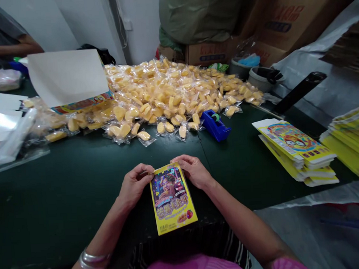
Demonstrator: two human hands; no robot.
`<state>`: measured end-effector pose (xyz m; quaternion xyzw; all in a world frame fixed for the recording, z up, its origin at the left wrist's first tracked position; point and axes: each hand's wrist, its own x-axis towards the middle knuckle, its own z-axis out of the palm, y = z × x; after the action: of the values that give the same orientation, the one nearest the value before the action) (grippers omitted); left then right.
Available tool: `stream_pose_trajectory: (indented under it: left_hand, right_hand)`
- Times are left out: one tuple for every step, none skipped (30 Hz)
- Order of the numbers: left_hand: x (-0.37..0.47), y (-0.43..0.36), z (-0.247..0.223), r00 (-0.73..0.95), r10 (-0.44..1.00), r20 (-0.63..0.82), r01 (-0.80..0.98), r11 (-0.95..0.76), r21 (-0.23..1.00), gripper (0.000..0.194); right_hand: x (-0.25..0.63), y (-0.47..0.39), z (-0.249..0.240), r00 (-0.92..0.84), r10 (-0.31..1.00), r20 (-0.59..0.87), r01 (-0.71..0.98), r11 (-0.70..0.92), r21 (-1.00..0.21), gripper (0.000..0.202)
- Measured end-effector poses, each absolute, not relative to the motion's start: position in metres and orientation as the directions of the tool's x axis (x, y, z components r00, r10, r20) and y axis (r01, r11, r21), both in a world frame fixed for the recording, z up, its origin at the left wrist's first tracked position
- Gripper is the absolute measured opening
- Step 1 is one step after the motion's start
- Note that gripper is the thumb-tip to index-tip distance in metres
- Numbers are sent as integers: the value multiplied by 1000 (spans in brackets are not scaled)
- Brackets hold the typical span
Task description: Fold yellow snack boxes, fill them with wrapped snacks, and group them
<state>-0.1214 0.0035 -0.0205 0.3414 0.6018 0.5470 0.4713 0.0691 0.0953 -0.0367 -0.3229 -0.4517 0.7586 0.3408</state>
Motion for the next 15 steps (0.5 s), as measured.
stream_pose_trajectory:
  left_hand:
    - [-118, -1, -20, -338, 923, -184, -98, 160, 982, 25]
    - [-114, -7, -20, -349, 921, -173, -85, 153, 985, 23]
    - [-110, -15, -20, -356, 921, -159, -67, 145, 987, 21]
    - [-106, -24, -20, -363, 920, -146, -45, 139, 989, 19]
    - [-103, -32, -20, -364, 921, -138, -23, 139, 990, 17]
    - [-100, -41, -20, -357, 923, -143, -7, 150, 989, 16]
    - [-98, -48, -19, -337, 927, -164, -2, 174, 985, 16]
    - [-97, -54, -17, -306, 932, -196, -3, 205, 979, 16]
    - [-96, -57, -15, -272, 934, -233, -6, 241, 971, 18]
    - [-95, -59, -13, -247, 931, -267, -8, 274, 962, 21]
    - [-94, -58, -10, -236, 926, -294, -9, 301, 954, 23]
    - [-93, -56, -6, -232, 919, -317, -11, 324, 946, 25]
    - [-93, -52, -3, -225, 913, -340, -13, 346, 938, 26]
    - [-93, -48, 0, -209, 907, -365, -18, 369, 929, 27]
    - [-93, -44, 3, -180, 903, -389, -23, 392, 920, 27]
  right_hand:
    - [72, 90, -34, -573, 786, -234, -249, -439, -863, 34]
    - [76, 83, -32, -584, 763, -276, -262, -500, -826, 34]
    - [80, 77, -30, -593, 747, -301, -264, -534, -803, 32]
    - [85, 70, -28, -599, 736, -315, -260, -551, -793, 30]
    - [90, 64, -26, -605, 729, -320, -248, -554, -795, 27]
    - [94, 58, -25, -612, 725, -316, -230, -546, -806, 25]
    - [98, 54, -24, -621, 720, -309, -206, -531, -822, 23]
    - [101, 51, -23, -630, 715, -303, -178, -513, -840, 22]
    - [104, 49, -22, -640, 708, -298, -150, -495, -856, 21]
    - [105, 48, -19, -654, 697, -294, -122, -481, -868, 21]
    - [106, 48, -17, -670, 683, -291, -95, -467, -879, 21]
    - [107, 48, -13, -684, 670, -287, -69, -452, -889, 21]
    - [107, 49, -9, -696, 660, -283, -45, -434, -900, 21]
    - [107, 50, -5, -706, 650, -282, -19, -416, -909, 22]
    - [107, 51, -1, -714, 638, -286, 12, -398, -917, 23]
